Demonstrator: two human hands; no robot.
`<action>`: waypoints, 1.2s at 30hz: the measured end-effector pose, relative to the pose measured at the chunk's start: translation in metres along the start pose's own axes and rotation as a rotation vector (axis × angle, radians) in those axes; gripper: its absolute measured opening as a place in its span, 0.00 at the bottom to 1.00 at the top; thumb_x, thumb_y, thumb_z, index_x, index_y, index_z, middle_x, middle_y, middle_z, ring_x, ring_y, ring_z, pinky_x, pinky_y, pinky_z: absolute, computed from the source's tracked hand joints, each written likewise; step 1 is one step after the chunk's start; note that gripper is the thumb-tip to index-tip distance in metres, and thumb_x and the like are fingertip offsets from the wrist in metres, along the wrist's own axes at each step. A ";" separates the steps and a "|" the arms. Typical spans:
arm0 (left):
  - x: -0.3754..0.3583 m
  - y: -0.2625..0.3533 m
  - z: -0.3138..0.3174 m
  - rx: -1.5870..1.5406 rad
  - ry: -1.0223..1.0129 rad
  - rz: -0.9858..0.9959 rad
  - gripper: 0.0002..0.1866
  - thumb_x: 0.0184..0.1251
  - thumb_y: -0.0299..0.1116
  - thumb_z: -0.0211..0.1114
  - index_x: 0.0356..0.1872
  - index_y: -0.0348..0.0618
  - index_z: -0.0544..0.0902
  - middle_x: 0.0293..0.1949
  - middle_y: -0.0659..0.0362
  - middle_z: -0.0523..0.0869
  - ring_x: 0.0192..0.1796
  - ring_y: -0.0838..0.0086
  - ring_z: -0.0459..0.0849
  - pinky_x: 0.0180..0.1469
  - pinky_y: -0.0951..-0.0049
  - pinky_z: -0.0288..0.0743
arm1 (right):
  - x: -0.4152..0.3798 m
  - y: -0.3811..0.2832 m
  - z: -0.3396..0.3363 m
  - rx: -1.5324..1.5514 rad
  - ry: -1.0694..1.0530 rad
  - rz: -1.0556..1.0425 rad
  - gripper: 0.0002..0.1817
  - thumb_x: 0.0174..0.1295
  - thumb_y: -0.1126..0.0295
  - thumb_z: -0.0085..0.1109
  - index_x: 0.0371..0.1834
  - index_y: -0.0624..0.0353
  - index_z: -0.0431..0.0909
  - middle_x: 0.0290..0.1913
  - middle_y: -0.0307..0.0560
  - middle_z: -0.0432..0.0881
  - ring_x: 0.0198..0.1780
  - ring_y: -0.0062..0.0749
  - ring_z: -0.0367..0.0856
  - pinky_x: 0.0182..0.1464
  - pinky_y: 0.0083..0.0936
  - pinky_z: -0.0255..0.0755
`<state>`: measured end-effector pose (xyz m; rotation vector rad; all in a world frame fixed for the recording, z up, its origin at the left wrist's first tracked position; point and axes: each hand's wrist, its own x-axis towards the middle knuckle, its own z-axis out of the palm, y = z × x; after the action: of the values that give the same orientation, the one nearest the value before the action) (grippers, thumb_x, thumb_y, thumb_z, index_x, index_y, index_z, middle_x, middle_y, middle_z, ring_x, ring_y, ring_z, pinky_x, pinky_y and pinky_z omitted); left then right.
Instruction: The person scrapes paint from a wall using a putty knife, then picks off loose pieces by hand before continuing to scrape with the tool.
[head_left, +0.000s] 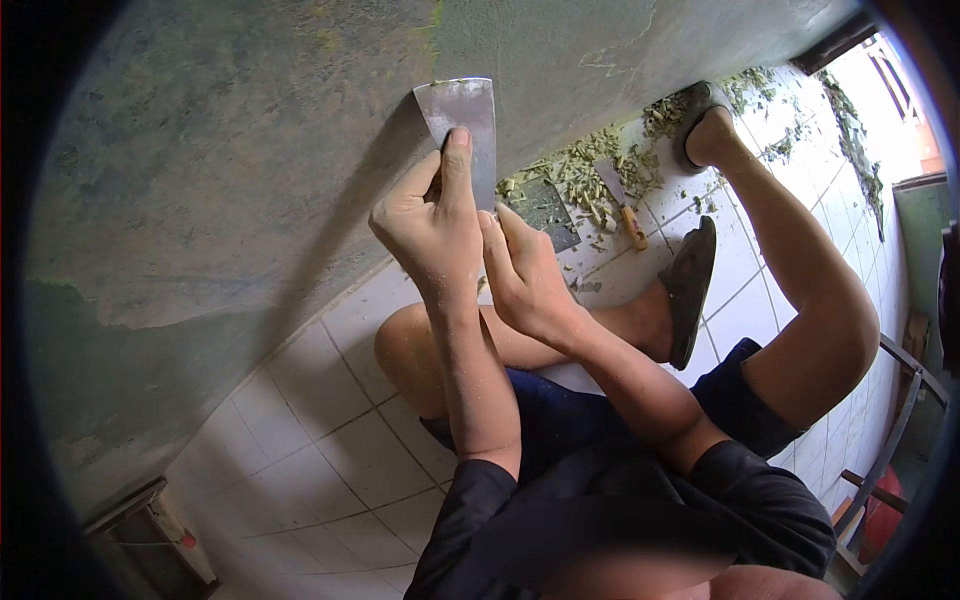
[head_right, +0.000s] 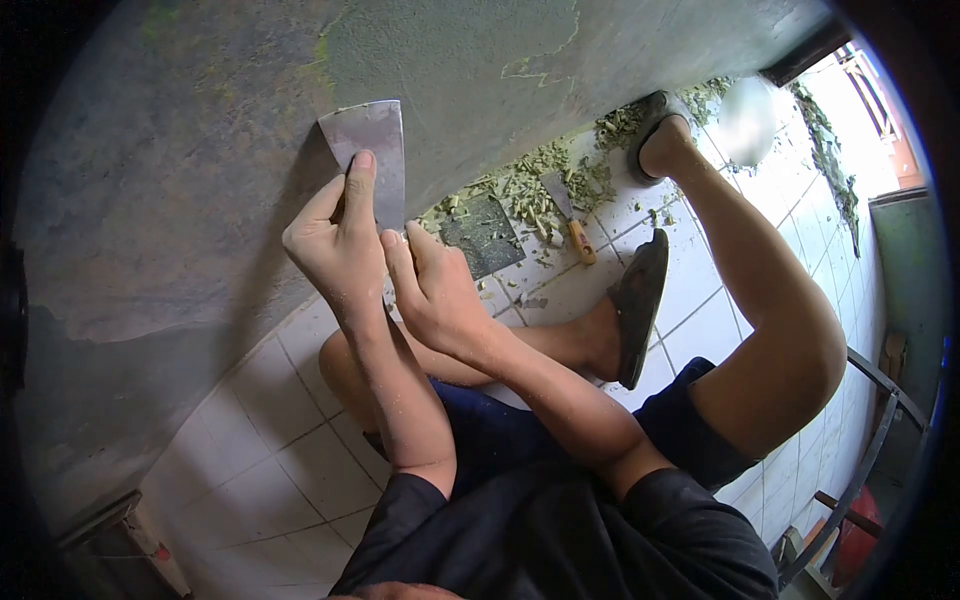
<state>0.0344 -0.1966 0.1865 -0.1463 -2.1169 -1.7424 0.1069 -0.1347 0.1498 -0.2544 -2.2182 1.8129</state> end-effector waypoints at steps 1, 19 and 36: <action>0.000 0.001 0.001 -0.002 -0.002 -0.006 0.24 0.72 0.34 0.71 0.17 0.32 0.75 0.14 0.69 0.62 0.22 0.86 0.58 0.23 0.72 0.48 | -0.001 0.001 0.000 0.018 0.000 -0.021 0.20 0.80 0.62 0.48 0.31 0.68 0.68 0.22 0.67 0.72 0.24 0.54 0.76 0.30 0.43 0.65; -0.012 0.011 -0.010 0.167 -0.238 -0.057 0.19 0.69 0.34 0.71 0.24 0.30 0.76 0.16 0.62 0.69 0.23 0.84 0.65 0.25 0.73 0.62 | -0.014 0.025 0.012 0.097 0.126 0.004 0.18 0.82 0.64 0.43 0.35 0.67 0.72 0.22 0.59 0.74 0.23 0.39 0.73 0.28 0.38 0.65; -0.008 -0.008 -0.011 0.103 -0.197 -0.074 0.15 0.69 0.34 0.73 0.32 0.28 0.86 0.16 0.67 0.72 0.24 0.87 0.66 0.25 0.76 0.61 | -0.022 0.005 0.024 0.187 0.179 0.124 0.23 0.82 0.59 0.45 0.32 0.68 0.71 0.21 0.61 0.74 0.23 0.42 0.75 0.29 0.43 0.66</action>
<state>0.0419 -0.2074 0.1780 -0.2225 -2.3757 -1.7175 0.1199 -0.1622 0.1389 -0.5046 -1.9362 1.9621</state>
